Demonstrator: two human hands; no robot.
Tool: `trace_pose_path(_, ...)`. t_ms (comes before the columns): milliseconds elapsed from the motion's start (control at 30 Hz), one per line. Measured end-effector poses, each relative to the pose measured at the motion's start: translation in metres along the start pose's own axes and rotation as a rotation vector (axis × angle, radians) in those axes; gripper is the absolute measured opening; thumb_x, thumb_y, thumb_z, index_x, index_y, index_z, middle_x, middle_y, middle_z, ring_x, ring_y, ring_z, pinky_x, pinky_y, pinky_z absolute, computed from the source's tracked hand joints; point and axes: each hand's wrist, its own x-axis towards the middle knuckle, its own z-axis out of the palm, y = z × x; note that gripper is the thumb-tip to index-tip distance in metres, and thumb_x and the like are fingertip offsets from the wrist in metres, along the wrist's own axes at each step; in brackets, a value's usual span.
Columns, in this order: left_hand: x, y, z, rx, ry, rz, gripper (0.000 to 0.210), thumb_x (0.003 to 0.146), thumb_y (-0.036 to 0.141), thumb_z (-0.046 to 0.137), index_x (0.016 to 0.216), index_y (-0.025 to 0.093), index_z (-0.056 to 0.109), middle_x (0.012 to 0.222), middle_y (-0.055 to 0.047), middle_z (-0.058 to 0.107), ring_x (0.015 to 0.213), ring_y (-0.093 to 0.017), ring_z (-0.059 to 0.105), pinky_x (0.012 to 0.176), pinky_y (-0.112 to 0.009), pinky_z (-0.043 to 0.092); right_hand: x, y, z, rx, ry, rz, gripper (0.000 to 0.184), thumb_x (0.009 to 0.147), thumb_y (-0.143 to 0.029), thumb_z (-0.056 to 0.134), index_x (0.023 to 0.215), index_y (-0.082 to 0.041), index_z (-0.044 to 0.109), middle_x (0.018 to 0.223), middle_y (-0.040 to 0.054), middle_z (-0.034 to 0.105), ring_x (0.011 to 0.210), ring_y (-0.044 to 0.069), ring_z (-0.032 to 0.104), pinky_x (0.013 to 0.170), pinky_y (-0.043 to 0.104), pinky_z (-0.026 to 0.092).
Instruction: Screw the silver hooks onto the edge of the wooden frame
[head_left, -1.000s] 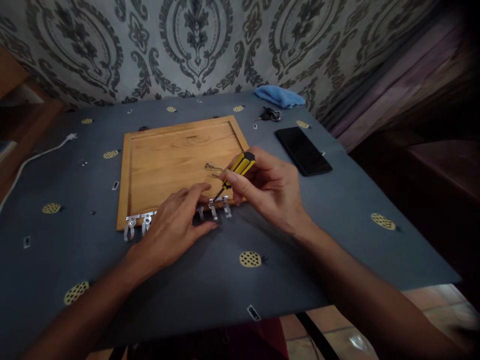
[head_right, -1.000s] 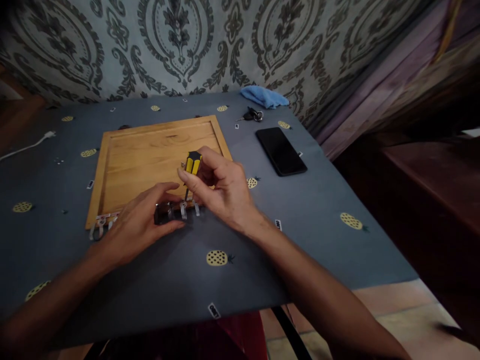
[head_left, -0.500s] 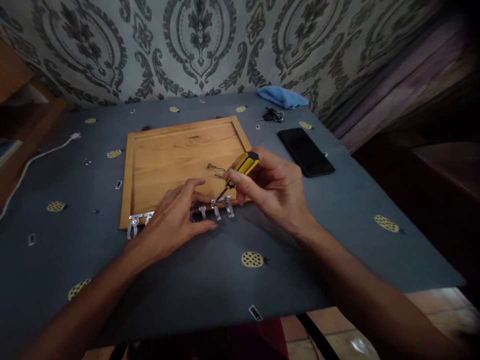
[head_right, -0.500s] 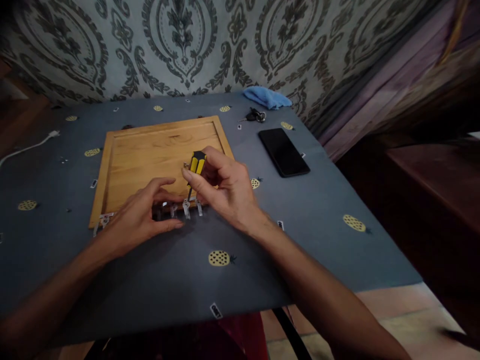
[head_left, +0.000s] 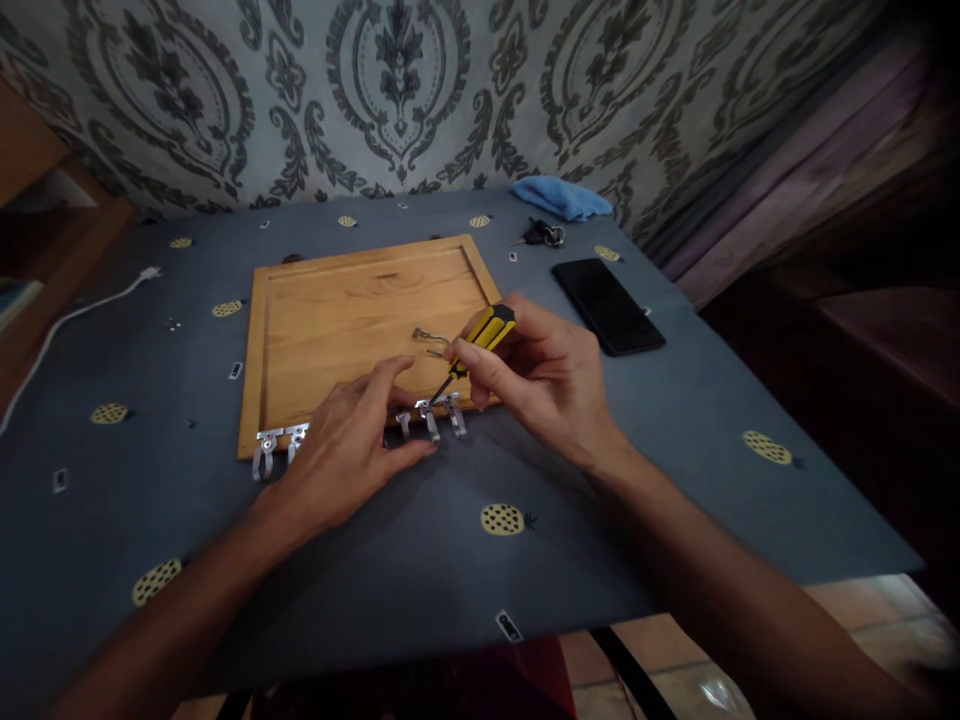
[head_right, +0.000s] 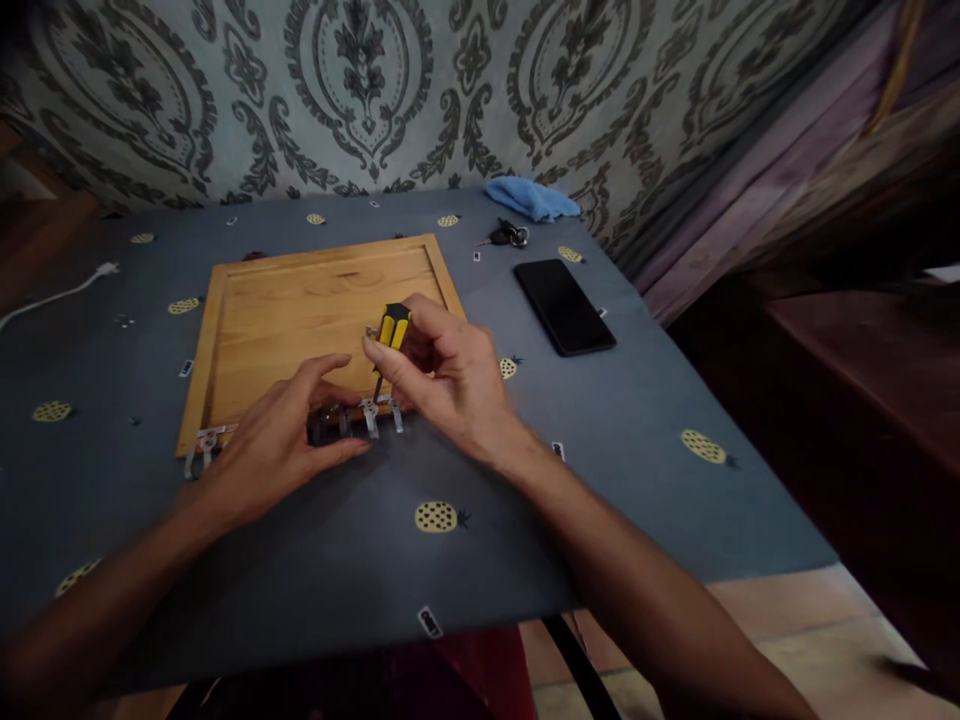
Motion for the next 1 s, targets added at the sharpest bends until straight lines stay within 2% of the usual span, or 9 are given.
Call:
trace_pose_path(133,0.003,0.005,0.003,0.036,0.01,-0.039,0.074,0.078,0.031,0.081,0.138,0.025,0.039,0.114,-0.008,0.072,0.108,-0.03,0.067,0.093,-0.048,0.051,0.0,0.001,0.0,-0.007,-0.004,0.0,0.035,0.086,-0.048,0.074,0.073,-0.022,0.054,0.063,-0.0063,0.05,0.048,0.007,0.05,0.042,0.022,0.041)
trace_pose_path(300,0.007,0.009,0.007,0.059,0.028,-0.065,0.079,0.076,0.029,0.084,0.139,0.025,0.037,0.107,-0.005,0.072,0.102,-0.029,0.067,0.089,-0.046,0.051,-0.001,0.002,0.0,-0.042,0.013,-0.007,0.035,0.086,-0.047,0.075,0.073,-0.022,0.054,0.064,-0.0057,0.05,0.051,0.008,0.048,0.044,0.023,0.04)
trace_pose_path(433,0.009,0.009,0.008,0.034,0.026,-0.11,0.074,0.075,0.029,0.085,0.133,0.025,0.04,0.103,-0.003,0.072,0.096,-0.028,0.067,0.085,-0.045,0.05,-0.001,0.002,0.0,-0.028,0.007,-0.007,0.035,0.086,-0.047,0.074,0.073,-0.022,0.054,0.064,-0.0052,0.051,0.049,0.008,0.048,0.043,0.024,0.039)
trace_pose_path(600,0.01,0.008,0.006,0.049,0.028,-0.105,0.068,0.074,0.031,0.086,0.126,0.024,0.044,0.102,-0.003,0.074,0.099,-0.028,0.068,0.088,-0.044,0.05,-0.002,0.001,0.001,-0.06,0.014,-0.002,0.034,0.086,-0.048,0.074,0.074,-0.022,0.055,0.065,-0.0051,0.051,0.05,0.008,0.048,0.043,0.024,0.04)
trace_pose_path(1000,0.013,0.009,0.004,0.033,-0.009,-0.141,0.071,0.073,0.032,0.086,0.128,0.023,0.043,0.104,-0.004,0.074,0.098,-0.03,0.067,0.086,-0.045,0.048,-0.004,0.003,-0.001,-0.112,0.006,-0.018,0.027,0.086,-0.041,0.075,0.077,-0.022,0.059,0.068,-0.0035,0.053,0.056,0.01,0.049,0.048,0.025,0.042)
